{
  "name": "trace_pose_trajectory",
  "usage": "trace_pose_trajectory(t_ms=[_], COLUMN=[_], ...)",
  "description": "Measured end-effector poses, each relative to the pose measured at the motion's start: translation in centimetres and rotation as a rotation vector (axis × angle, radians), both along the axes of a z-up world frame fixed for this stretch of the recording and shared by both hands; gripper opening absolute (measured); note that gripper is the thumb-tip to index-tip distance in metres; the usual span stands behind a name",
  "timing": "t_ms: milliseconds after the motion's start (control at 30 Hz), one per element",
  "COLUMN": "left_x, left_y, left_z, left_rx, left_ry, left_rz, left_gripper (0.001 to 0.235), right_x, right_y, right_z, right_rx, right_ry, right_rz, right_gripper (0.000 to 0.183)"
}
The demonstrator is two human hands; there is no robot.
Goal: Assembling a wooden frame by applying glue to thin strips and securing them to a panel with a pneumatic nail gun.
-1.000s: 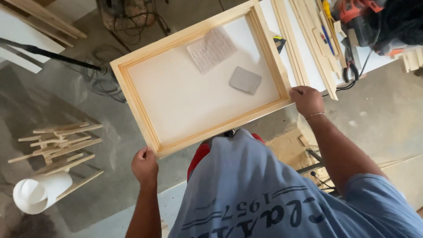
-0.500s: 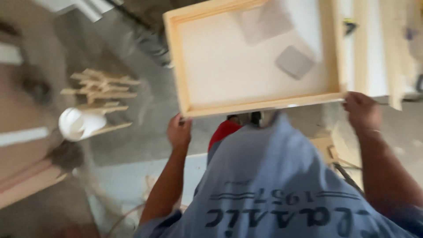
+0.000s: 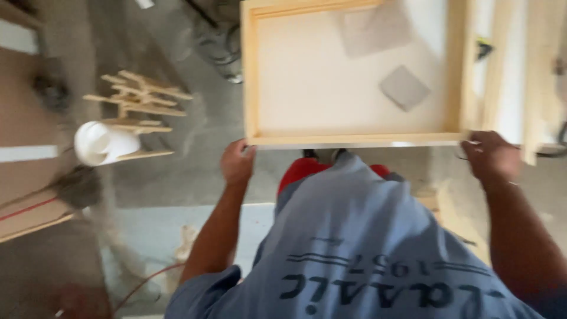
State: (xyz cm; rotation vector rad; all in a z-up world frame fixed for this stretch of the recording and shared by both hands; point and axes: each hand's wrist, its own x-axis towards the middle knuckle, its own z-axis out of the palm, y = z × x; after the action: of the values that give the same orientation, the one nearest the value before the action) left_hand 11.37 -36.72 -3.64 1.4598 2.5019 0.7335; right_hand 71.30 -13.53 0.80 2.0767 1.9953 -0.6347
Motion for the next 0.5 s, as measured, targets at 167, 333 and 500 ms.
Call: trace_pose_trajectory(t_ms=[167,333,500], left_x=[-0.2,-0.4,0.2], left_y=[0.0,-0.8,-0.4], left_z=[-0.3,0.0,1.8], left_rx=[-0.022,-0.010,-0.024], left_ry=[0.006,0.048,-0.007], left_rz=[-0.034,0.037,0.045], left_gripper=[0.027,0.030,0.028], right_x=[3.3,4.3,3.9], right_y=[-0.2,-0.1,0.4], right_z=[-3.1,-5.6,-4.2], right_rx=[0.166,0.564,0.414], right_ry=[0.136,0.114,0.144], right_rz=[0.083,0.392,0.342], right_gripper=[0.032,0.022,0.023])
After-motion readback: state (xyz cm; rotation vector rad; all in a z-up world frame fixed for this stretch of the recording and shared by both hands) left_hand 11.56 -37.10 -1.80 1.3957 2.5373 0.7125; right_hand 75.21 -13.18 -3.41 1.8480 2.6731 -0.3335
